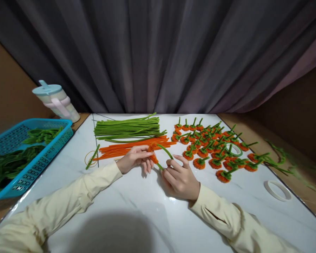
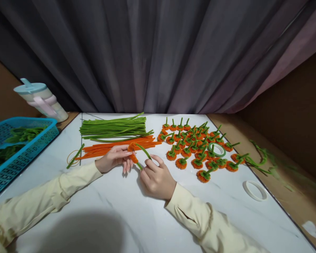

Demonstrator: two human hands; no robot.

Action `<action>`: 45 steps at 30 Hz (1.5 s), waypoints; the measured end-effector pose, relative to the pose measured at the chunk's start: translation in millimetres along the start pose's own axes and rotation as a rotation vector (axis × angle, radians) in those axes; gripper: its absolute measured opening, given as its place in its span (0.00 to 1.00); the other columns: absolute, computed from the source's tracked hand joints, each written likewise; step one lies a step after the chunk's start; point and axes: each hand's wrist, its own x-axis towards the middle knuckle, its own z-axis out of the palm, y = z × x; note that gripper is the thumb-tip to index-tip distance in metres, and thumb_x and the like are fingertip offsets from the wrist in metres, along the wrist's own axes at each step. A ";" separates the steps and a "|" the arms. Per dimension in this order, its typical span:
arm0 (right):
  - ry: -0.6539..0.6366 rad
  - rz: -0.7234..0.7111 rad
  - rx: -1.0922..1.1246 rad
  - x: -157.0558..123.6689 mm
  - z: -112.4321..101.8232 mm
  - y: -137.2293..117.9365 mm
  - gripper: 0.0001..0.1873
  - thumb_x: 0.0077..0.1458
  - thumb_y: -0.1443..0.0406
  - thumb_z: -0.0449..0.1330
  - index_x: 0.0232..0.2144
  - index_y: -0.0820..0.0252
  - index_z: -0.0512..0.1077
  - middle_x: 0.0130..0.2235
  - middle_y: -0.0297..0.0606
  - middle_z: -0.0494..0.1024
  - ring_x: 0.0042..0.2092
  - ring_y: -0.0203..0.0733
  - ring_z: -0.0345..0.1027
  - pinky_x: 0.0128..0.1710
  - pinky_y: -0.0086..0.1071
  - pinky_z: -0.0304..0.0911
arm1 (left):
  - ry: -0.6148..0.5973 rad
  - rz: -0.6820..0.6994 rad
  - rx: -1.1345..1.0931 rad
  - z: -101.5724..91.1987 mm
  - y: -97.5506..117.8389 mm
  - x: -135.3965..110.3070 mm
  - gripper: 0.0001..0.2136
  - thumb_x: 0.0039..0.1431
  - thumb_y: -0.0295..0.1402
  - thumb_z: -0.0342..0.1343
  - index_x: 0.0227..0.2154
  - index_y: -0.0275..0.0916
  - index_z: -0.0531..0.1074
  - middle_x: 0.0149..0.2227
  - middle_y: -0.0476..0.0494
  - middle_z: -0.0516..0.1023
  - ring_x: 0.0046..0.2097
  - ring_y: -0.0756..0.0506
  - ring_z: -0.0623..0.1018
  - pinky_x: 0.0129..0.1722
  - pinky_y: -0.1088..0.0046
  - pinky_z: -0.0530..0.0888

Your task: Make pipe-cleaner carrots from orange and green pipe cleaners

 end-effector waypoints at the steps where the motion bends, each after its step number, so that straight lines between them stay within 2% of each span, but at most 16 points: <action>1: 0.006 0.001 0.013 0.2 -0.2 -0.4 0.13 0.52 0.74 0.49 0.19 0.60 0.63 0.18 0.32 0.62 0.31 0.39 0.63 0.48 0.41 0.56 | -0.017 -0.012 -0.013 -0.7 0.0 0.4 0.11 0.53 0.36 0.56 0.32 0.31 0.66 0.24 0.37 0.76 0.22 0.45 0.76 0.18 0.75 0.71; 6: 0.018 0.023 0.109 1.4 -0.8 -1.0 0.11 0.50 0.73 0.50 0.18 0.61 0.62 0.19 0.32 0.64 0.32 0.40 0.64 0.48 0.42 0.55 | -0.110 -0.020 -0.024 -4.7 0.3 -0.6 0.13 0.53 0.38 0.52 0.34 0.30 0.67 0.24 0.36 0.76 0.21 0.43 0.76 0.19 0.71 0.72; 13: 0.015 0.200 0.218 2.4 -1.1 -0.2 0.06 0.55 0.72 0.52 0.30 0.62 0.68 0.23 0.33 0.72 0.41 0.42 0.67 0.52 0.46 0.47 | -0.164 -0.056 -0.130 -6.6 2.3 -2.2 0.13 0.51 0.39 0.51 0.30 0.30 0.68 0.22 0.37 0.76 0.18 0.43 0.75 0.17 0.71 0.71; 18: -0.057 0.207 0.317 1.9 0.7 1.9 0.08 0.59 0.72 0.49 0.35 0.61 0.68 0.31 0.37 0.76 0.49 0.43 0.64 0.54 0.46 0.43 | -0.152 -0.040 -0.052 2.8 4.4 -6.2 0.12 0.51 0.35 0.57 0.35 0.31 0.69 0.22 0.40 0.76 0.18 0.46 0.74 0.17 0.75 0.70; 21: -0.104 0.222 0.441 3.4 1.8 2.0 0.10 0.60 0.73 0.47 0.36 0.61 0.69 0.37 0.40 0.76 0.51 0.44 0.62 0.53 0.45 0.47 | -0.109 -0.003 0.014 13.7 6.1 -9.5 0.10 0.52 0.34 0.58 0.33 0.31 0.69 0.21 0.42 0.76 0.17 0.49 0.73 0.17 0.76 0.70; 23: -0.124 0.294 0.562 5.4 2.6 0.9 0.11 0.60 0.72 0.47 0.34 0.61 0.70 0.39 0.41 0.75 0.50 0.43 0.63 0.49 0.41 0.55 | -0.074 0.024 0.048 21.6 7.0 -11.0 0.09 0.53 0.34 0.58 0.30 0.31 0.70 0.21 0.42 0.75 0.17 0.49 0.73 0.16 0.77 0.70; 25: -0.152 0.403 0.707 7.7 3.0 -1.0 0.12 0.60 0.71 0.48 0.30 0.61 0.70 0.37 0.40 0.75 0.45 0.41 0.66 0.44 0.34 0.60 | -0.046 0.033 0.086 28.3 7.3 -11.8 0.10 0.53 0.34 0.58 0.26 0.30 0.69 0.19 0.43 0.74 0.16 0.50 0.72 0.16 0.78 0.69; 28: -0.190 0.504 0.901 10.8 2.5 -3.0 0.13 0.60 0.70 0.49 0.27 0.61 0.70 0.31 0.37 0.74 0.39 0.38 0.67 0.40 0.29 0.63 | -0.012 0.027 0.125 33.8 6.9 -12.3 0.13 0.54 0.35 0.57 0.21 0.30 0.68 0.17 0.43 0.73 0.15 0.51 0.71 0.15 0.79 0.68; 32: -0.208 0.542 1.054 12.0 1.6 -1.4 0.13 0.60 0.69 0.49 0.28 0.62 0.71 0.32 0.38 0.74 0.38 0.38 0.67 0.41 0.29 0.62 | 0.002 0.033 0.058 32.7 5.9 -12.1 0.11 0.53 0.36 0.58 0.26 0.32 0.68 0.18 0.45 0.73 0.14 0.51 0.70 0.13 0.80 0.66; 35: -0.221 0.587 1.130 11.4 2.3 0.2 0.13 0.61 0.66 0.50 0.29 0.62 0.72 0.33 0.38 0.74 0.38 0.39 0.67 0.39 0.29 0.62 | -0.030 0.047 -0.062 29.2 4.7 -11.0 0.14 0.55 0.40 0.55 0.37 0.32 0.69 0.19 0.46 0.73 0.14 0.54 0.67 0.13 0.81 0.63; 37: -0.228 0.631 1.176 11.0 3.0 0.2 0.13 0.60 0.64 0.51 0.30 0.61 0.73 0.34 0.38 0.74 0.38 0.39 0.67 0.39 0.29 0.62 | -0.047 0.067 -0.128 28.0 3.7 -10.2 0.17 0.58 0.43 0.51 0.40 0.31 0.69 0.18 0.45 0.73 0.13 0.55 0.64 0.13 0.82 0.61; 41: -0.218 0.678 1.213 10.8 3.3 -0.9 0.14 0.60 0.60 0.52 0.31 0.59 0.74 0.34 0.38 0.75 0.38 0.40 0.67 0.42 0.32 0.60 | -0.006 0.090 -0.152 30.6 3.0 -9.9 0.18 0.58 0.43 0.51 0.30 0.29 0.72 0.15 0.47 0.70 0.12 0.57 0.61 0.11 0.83 0.57; 45: -0.172 0.669 1.097 9.8 2.0 -2.1 0.16 0.61 0.58 0.51 0.30 0.59 0.74 0.33 0.40 0.74 0.38 0.43 0.66 0.42 0.36 0.59 | 0.107 0.091 -0.117 35.5 4.5 -10.1 0.18 0.57 0.43 0.52 0.25 0.30 0.71 0.12 0.51 0.66 0.11 0.58 0.57 0.09 0.84 0.54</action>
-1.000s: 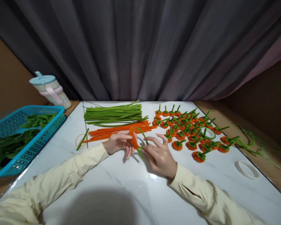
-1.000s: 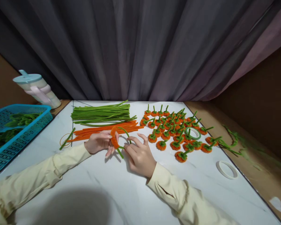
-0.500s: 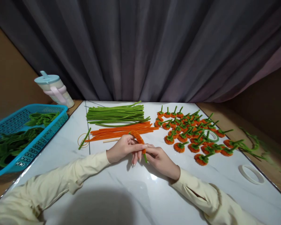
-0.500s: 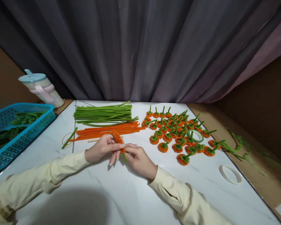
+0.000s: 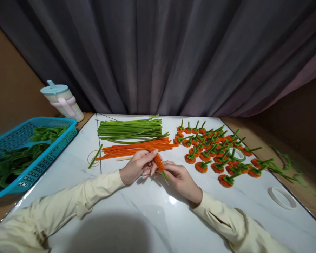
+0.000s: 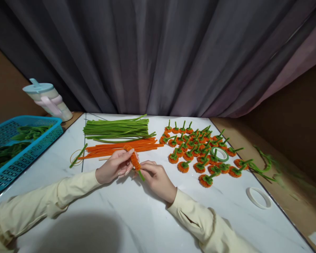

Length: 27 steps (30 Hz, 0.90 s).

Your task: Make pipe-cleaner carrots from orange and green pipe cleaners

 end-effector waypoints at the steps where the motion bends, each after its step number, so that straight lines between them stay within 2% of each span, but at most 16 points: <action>1: 0.019 -0.018 -0.036 -0.7 0.2 -0.3 0.16 0.61 0.57 0.51 0.30 0.59 0.74 0.33 0.41 0.74 0.38 0.43 0.66 0.41 0.36 0.59 | 0.032 0.001 0.014 1.1 0.0 0.0 0.18 0.56 0.43 0.53 0.23 0.30 0.70 0.12 0.52 0.66 0.11 0.58 0.56 0.09 0.84 0.53; 6: 0.062 -0.110 -0.155 -4.1 2.8 -2.1 0.16 0.62 0.59 0.49 0.29 0.60 0.72 0.30 0.40 0.72 0.35 0.42 0.64 0.39 0.38 0.58 | 0.157 0.007 0.074 5.9 -3.6 -0.7 0.20 0.54 0.45 0.54 0.17 0.34 0.63 0.11 0.53 0.65 0.10 0.58 0.56 0.08 0.84 0.52; 12: 0.066 -0.179 -0.220 -5.5 3.2 -4.1 0.10 0.61 0.64 0.49 0.33 0.60 0.70 0.32 0.41 0.72 0.35 0.42 0.64 0.38 0.39 0.58 | 0.224 -0.018 0.101 10.9 -2.6 -3.2 0.19 0.53 0.45 0.55 0.17 0.36 0.60 0.10 0.55 0.62 0.10 0.58 0.53 0.08 0.84 0.49; 16: 0.122 -0.326 -0.318 -5.9 1.4 -5.2 0.06 0.58 0.70 0.51 0.34 0.60 0.68 0.30 0.39 0.72 0.35 0.41 0.64 0.39 0.40 0.57 | 0.199 -0.053 0.073 11.5 1.7 -4.4 0.19 0.54 0.43 0.54 0.17 0.37 0.59 0.09 0.58 0.56 0.12 0.58 0.51 0.11 0.83 0.49; 21: 0.096 -0.529 -0.515 -8.1 -1.4 -7.1 0.12 0.54 0.76 0.48 0.38 0.62 0.66 0.27 0.39 0.70 0.36 0.43 0.64 0.38 0.42 0.55 | 0.198 -0.111 0.046 5.0 14.6 0.0 0.18 0.53 0.40 0.56 0.16 0.36 0.58 0.12 0.59 0.50 0.14 0.58 0.50 0.13 0.82 0.48; 23: 0.092 -0.569 -0.562 -8.9 -2.2 -9.4 0.12 0.52 0.76 0.48 0.37 0.63 0.66 0.27 0.39 0.70 0.36 0.44 0.64 0.39 0.43 0.55 | 0.136 -0.150 0.013 -2.3 24.9 4.5 0.18 0.54 0.38 0.54 0.15 0.36 0.58 0.12 0.57 0.49 0.15 0.57 0.51 0.13 0.82 0.49; 27: 0.088 -0.606 -0.571 -10.1 -2.3 -13.9 0.04 0.50 0.72 0.50 0.27 0.61 0.63 0.21 0.34 0.64 0.28 0.39 0.60 0.38 0.41 0.56 | -0.118 -0.439 -0.042 -22.9 47.8 12.5 0.18 0.54 0.35 0.50 0.12 0.35 0.58 0.13 0.53 0.52 0.15 0.56 0.55 0.13 0.81 0.54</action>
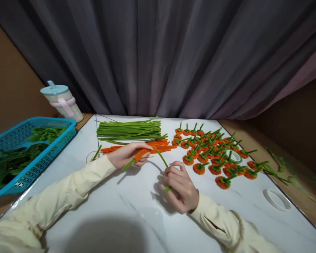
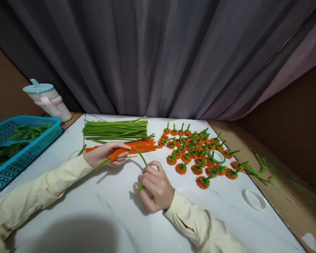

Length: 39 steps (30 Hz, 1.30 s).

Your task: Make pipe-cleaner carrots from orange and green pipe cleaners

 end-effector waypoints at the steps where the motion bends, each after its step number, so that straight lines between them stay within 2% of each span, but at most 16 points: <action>1: -0.009 -0.018 0.021 -0.1 0.0 -0.4 0.05 0.50 0.71 0.51 0.24 0.60 0.61 0.19 0.32 0.61 0.25 0.38 0.57 0.36 0.40 0.56 | -0.024 -0.029 0.010 -5.0 4.9 -1.6 0.17 0.54 0.33 0.50 0.11 0.35 0.58 0.12 0.52 0.53 0.14 0.56 0.55 0.12 0.81 0.56; 5: -0.018 -0.064 0.101 -2.7 0.4 -0.1 0.12 0.51 0.65 0.50 0.18 0.58 0.53 0.17 0.29 0.53 0.20 0.35 0.48 0.30 0.37 0.56 | -0.052 -0.101 0.034 -21.6 15.8 -6.3 0.17 0.53 0.28 0.49 0.10 0.35 0.59 0.11 0.50 0.55 0.13 0.55 0.56 0.11 0.80 0.60; 7: 0.014 -0.050 0.087 -3.8 -0.2 0.4 0.09 0.53 0.66 0.48 0.21 0.58 0.57 0.18 0.32 0.58 0.23 0.38 0.54 0.32 0.39 0.57 | -0.068 -0.123 0.000 -28.3 16.6 -5.8 0.19 0.54 0.30 0.48 0.09 0.36 0.57 0.10 0.51 0.52 0.13 0.54 0.57 0.11 0.80 0.61; 9: 0.070 0.016 0.028 -4.2 -0.8 0.9 0.08 0.55 0.70 0.46 0.28 0.61 0.64 0.27 0.40 0.68 0.33 0.44 0.64 0.37 0.43 0.57 | -0.069 -0.116 -0.071 -34.4 15.3 -3.4 0.21 0.56 0.33 0.47 0.09 0.37 0.56 0.09 0.51 0.50 0.12 0.53 0.58 0.11 0.80 0.61; 11: 0.155 0.167 -0.026 -3.9 0.0 1.8 0.12 0.58 0.71 0.43 0.38 0.61 0.66 0.39 0.45 0.71 0.46 0.49 0.62 0.44 0.46 0.55 | -0.044 -0.064 -0.157 -39.5 12.7 -0.5 0.21 0.56 0.35 0.46 0.09 0.38 0.55 0.09 0.52 0.50 0.12 0.54 0.58 0.10 0.81 0.62; 13: 0.264 0.397 -0.002 -3.4 2.8 4.0 0.14 0.62 0.68 0.42 0.42 0.59 0.66 0.44 0.45 0.69 0.49 0.48 0.60 0.47 0.46 0.54 | -0.026 -0.020 -0.199 -43.4 9.6 1.5 0.20 0.55 0.33 0.46 0.09 0.38 0.55 0.09 0.52 0.50 0.11 0.54 0.58 0.10 0.81 0.62; 16: 0.443 0.742 0.276 -2.2 8.5 10.3 0.15 0.64 0.59 0.41 0.41 0.58 0.65 0.35 0.40 0.69 0.35 0.41 0.65 0.36 0.37 0.62 | -0.049 -0.002 -0.177 -47.9 6.1 1.6 0.19 0.51 0.32 0.47 0.07 0.39 0.54 0.07 0.51 0.49 0.10 0.53 0.58 0.09 0.80 0.60; 18: 0.533 0.868 0.539 -0.5 10.1 15.7 0.16 0.63 0.55 0.44 0.39 0.58 0.64 0.31 0.37 0.69 0.28 0.37 0.64 0.29 0.33 0.63 | -0.082 0.025 -0.155 -50.5 5.2 1.0 0.19 0.49 0.31 0.48 0.06 0.39 0.54 0.06 0.50 0.50 0.09 0.52 0.59 0.07 0.79 0.57; 20: 0.606 0.891 0.703 2.9 7.7 20.6 0.16 0.61 0.53 0.48 0.39 0.59 0.65 0.33 0.37 0.71 0.29 0.37 0.67 0.32 0.34 0.66 | -0.114 0.062 -0.163 -51.9 4.6 1.7 0.18 0.49 0.32 0.49 0.06 0.39 0.55 0.06 0.50 0.51 0.08 0.51 0.58 0.06 0.79 0.56; 23: 0.676 0.845 0.709 12.1 -3.6 24.3 0.15 0.60 0.55 0.51 0.38 0.60 0.67 0.41 0.40 0.72 0.40 0.40 0.69 0.45 0.36 0.64 | -0.076 0.109 -0.231 -49.4 0.1 6.7 0.14 0.50 0.33 0.50 0.12 0.36 0.61 0.08 0.49 0.58 0.11 0.50 0.65 0.07 0.80 0.60; 27: 0.724 0.755 0.640 29.8 -25.1 19.6 0.13 0.60 0.57 0.52 0.38 0.58 0.69 0.44 0.40 0.71 0.45 0.40 0.67 0.50 0.36 0.61 | -0.080 0.063 -0.218 -34.8 -17.9 14.7 0.05 0.51 0.28 0.52 0.30 0.30 0.67 0.24 0.39 0.74 0.26 0.44 0.78 0.13 0.82 0.66; 29: 0.751 0.722 0.633 38.1 -34.9 14.2 0.12 0.60 0.57 0.53 0.38 0.58 0.70 0.44 0.40 0.72 0.46 0.40 0.67 0.52 0.36 0.60 | -0.117 0.054 -0.150 -24.4 -27.7 14.4 0.11 0.51 0.24 0.54 0.39 0.34 0.66 0.31 0.39 0.76 0.31 0.44 0.79 0.15 0.84 0.67; 31: 0.756 0.710 0.639 44.4 -43.1 8.9 0.11 0.59 0.57 0.54 0.38 0.58 0.70 0.45 0.40 0.72 0.46 0.40 0.67 0.53 0.36 0.59 | -0.203 0.059 -0.103 -14.0 -34.0 10.2 0.20 0.50 0.24 0.58 0.47 0.38 0.63 0.31 0.42 0.76 0.24 0.51 0.76 0.14 0.86 0.63; 34: 0.760 0.719 0.641 49.6 -52.1 5.2 0.12 0.57 0.56 0.56 0.37 0.57 0.71 0.45 0.40 0.72 0.47 0.42 0.67 0.54 0.38 0.58 | -0.317 0.082 -0.057 -0.3 -35.2 0.7 0.27 0.49 0.31 0.63 0.52 0.41 0.62 0.24 0.47 0.74 0.13 0.59 0.61 0.10 0.88 0.53; 37: 0.779 0.745 0.681 50.1 -57.6 8.0 0.13 0.56 0.55 0.57 0.36 0.58 0.72 0.44 0.41 0.72 0.47 0.43 0.67 0.54 0.38 0.59 | -0.280 0.179 -0.141 9.2 -30.2 -5.5 0.29 0.45 0.38 0.66 0.51 0.44 0.64 0.28 0.47 0.74 0.14 0.60 0.59 0.09 0.88 0.52; 39: 0.772 0.770 0.735 48.1 -59.5 12.2 0.13 0.55 0.55 0.58 0.35 0.59 0.72 0.44 0.42 0.73 0.47 0.43 0.67 0.54 0.37 0.59 | -0.189 0.285 -0.280 12.0 -25.8 -5.3 0.24 0.48 0.39 0.63 0.49 0.47 0.66 0.32 0.47 0.74 0.17 0.60 0.63 0.11 0.89 0.55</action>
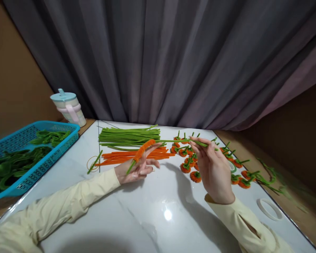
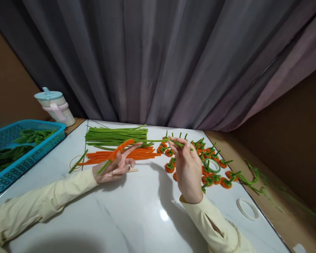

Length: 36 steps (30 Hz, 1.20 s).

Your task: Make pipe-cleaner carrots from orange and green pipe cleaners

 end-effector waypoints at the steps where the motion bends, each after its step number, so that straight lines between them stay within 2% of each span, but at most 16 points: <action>1: -0.009 0.029 0.014 1.4 -2.2 1.3 0.14 0.55 0.55 0.58 0.35 0.60 0.72 0.43 0.43 0.73 0.47 0.43 0.67 0.53 0.37 0.60 | 0.055 0.061 -0.064 0.4 1.7 1.9 0.19 0.52 0.39 0.60 0.48 0.47 0.67 0.33 0.47 0.74 0.19 0.59 0.65 0.12 0.89 0.58; 3: -0.025 0.096 0.040 3.7 -7.1 5.2 0.14 0.55 0.55 0.59 0.34 0.60 0.72 0.44 0.44 0.73 0.47 0.42 0.68 0.53 0.35 0.61 | 0.164 0.151 -0.183 -1.3 5.5 6.4 0.11 0.60 0.38 0.52 0.43 0.42 0.70 0.34 0.45 0.74 0.23 0.57 0.69 0.14 0.89 0.62; 5: -0.026 0.163 0.073 5.9 -12.2 10.4 0.14 0.54 0.55 0.59 0.34 0.60 0.72 0.44 0.44 0.73 0.47 0.41 0.67 0.53 0.34 0.61 | 0.230 0.198 -0.266 -4.3 9.4 10.5 0.13 0.63 0.39 0.45 0.37 0.38 0.72 0.33 0.44 0.74 0.27 0.55 0.72 0.18 0.86 0.66; 10: -0.079 0.333 0.168 10.0 -21.9 25.4 0.12 0.52 0.55 0.61 0.34 0.58 0.70 0.38 0.38 0.75 0.44 0.40 0.69 0.51 0.37 0.64 | 0.285 0.242 -0.289 -6.8 16.9 13.4 0.18 0.65 0.40 0.41 0.34 0.35 0.73 0.34 0.42 0.75 0.36 0.48 0.76 0.29 0.76 0.73; 14: -0.123 0.417 0.234 9.5 -23.2 32.5 0.13 0.49 0.55 0.64 0.28 0.57 0.68 0.30 0.33 0.73 0.38 0.38 0.70 0.47 0.36 0.66 | 0.296 0.280 -0.212 -5.1 18.7 13.6 0.19 0.66 0.36 0.39 0.33 0.30 0.73 0.39 0.37 0.76 0.39 0.48 0.76 0.38 0.73 0.74; 21: -0.139 0.451 0.252 5.9 -23.7 35.6 0.14 0.53 0.53 0.60 0.30 0.57 0.67 0.30 0.34 0.74 0.37 0.40 0.72 0.41 0.37 0.70 | 0.368 0.237 -0.121 -7.5 15.5 15.4 0.16 0.66 0.34 0.41 0.38 0.29 0.73 0.36 0.36 0.78 0.35 0.48 0.78 0.37 0.74 0.74; 26: -0.175 0.462 0.267 3.4 -21.2 32.1 0.14 0.53 0.54 0.60 0.27 0.57 0.66 0.28 0.33 0.73 0.37 0.41 0.72 0.39 0.36 0.70 | 0.349 0.248 -0.179 -9.7 13.0 14.9 0.12 0.64 0.30 0.44 0.32 0.30 0.72 0.38 0.37 0.77 0.40 0.47 0.78 0.38 0.74 0.75; 31: -0.206 0.456 0.317 -5.6 -6.4 14.3 0.12 0.55 0.55 0.59 0.26 0.56 0.65 0.26 0.32 0.71 0.36 0.41 0.71 0.35 0.35 0.71 | 0.371 0.314 -0.177 -12.8 8.9 14.8 0.09 0.63 0.27 0.47 0.30 0.31 0.70 0.36 0.39 0.77 0.38 0.48 0.78 0.37 0.75 0.76; 33: -0.246 0.430 0.301 -11.6 0.6 5.9 0.13 0.57 0.54 0.55 0.27 0.55 0.66 0.27 0.32 0.71 0.36 0.41 0.71 0.35 0.36 0.71 | 0.373 0.338 -0.145 -13.7 7.5 15.1 0.08 0.63 0.28 0.47 0.30 0.32 0.69 0.34 0.40 0.76 0.36 0.49 0.78 0.36 0.77 0.77; 36: -0.342 0.288 0.177 -23.2 8.4 -3.9 0.14 0.59 0.52 0.50 0.32 0.52 0.67 0.32 0.36 0.74 0.44 0.45 0.70 0.43 0.42 0.69 | 0.408 0.356 -0.126 -13.1 6.6 15.7 0.08 0.63 0.27 0.46 0.30 0.33 0.67 0.30 0.43 0.76 0.32 0.51 0.78 0.30 0.79 0.77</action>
